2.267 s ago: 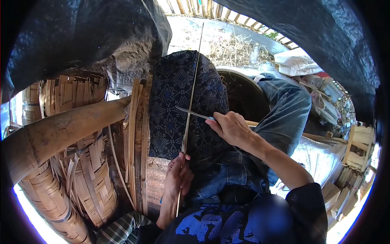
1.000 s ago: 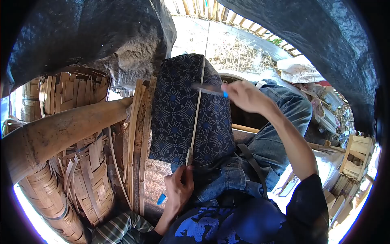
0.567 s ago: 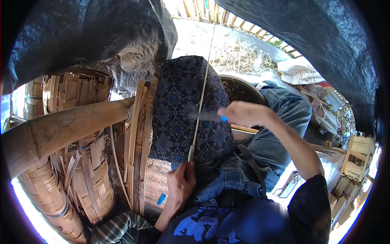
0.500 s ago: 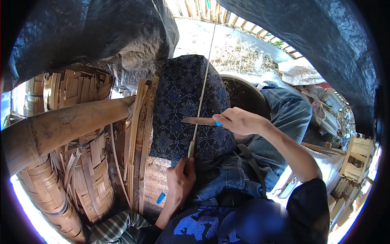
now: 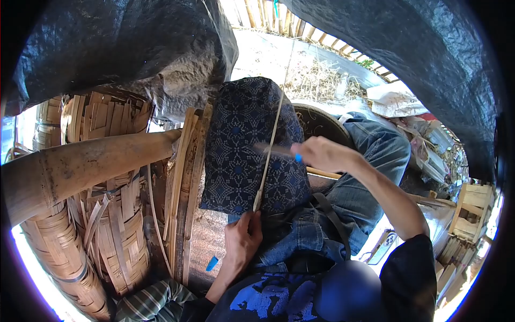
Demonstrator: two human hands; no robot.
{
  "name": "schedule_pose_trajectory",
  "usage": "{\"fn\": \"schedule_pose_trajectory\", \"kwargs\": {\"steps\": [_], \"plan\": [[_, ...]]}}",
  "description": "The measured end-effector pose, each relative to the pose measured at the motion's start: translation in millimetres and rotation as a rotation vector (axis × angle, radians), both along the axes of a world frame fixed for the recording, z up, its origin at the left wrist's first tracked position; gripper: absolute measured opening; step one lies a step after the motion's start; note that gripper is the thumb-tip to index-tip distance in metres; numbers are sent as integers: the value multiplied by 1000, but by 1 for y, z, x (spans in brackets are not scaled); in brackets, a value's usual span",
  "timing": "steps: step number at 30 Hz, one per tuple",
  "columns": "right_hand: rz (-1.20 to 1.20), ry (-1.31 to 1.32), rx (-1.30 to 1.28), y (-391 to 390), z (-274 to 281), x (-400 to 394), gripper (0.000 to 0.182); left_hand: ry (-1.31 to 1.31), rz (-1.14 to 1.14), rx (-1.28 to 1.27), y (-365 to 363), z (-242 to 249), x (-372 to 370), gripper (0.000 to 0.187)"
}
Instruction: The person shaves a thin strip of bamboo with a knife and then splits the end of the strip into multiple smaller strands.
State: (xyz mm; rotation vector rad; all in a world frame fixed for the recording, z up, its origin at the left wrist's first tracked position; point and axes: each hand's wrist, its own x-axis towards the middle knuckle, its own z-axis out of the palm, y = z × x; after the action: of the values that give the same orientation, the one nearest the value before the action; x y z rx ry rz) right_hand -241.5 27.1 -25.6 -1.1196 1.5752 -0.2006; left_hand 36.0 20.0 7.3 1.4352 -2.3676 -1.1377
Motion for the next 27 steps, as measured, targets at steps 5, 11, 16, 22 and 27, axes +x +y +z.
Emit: {"fn": "schedule_pose_trajectory", "kwargs": {"steps": [5, 11, 16, 22, 27], "plan": [[-116, -97, -41, 10, 10, 24, 52, 6, 66, -10, 3, -3, 0, 11], [-190, 249, -606, 10, -27, 5, 34, -2, 39, -7, 2, 0, 0, 12], [-121, 168, -494, 15, -3, 10, 37, 43, 8, -11, 4, -5, 1, 12], [-155, 341, -633, -1, -27, -12, 34, 2, -14, -39, 2, -2, 0, 13], [-199, 62, -404, 23, -8, 15, 44, 18, 11, -11, 2, -4, -2, 14]]}}
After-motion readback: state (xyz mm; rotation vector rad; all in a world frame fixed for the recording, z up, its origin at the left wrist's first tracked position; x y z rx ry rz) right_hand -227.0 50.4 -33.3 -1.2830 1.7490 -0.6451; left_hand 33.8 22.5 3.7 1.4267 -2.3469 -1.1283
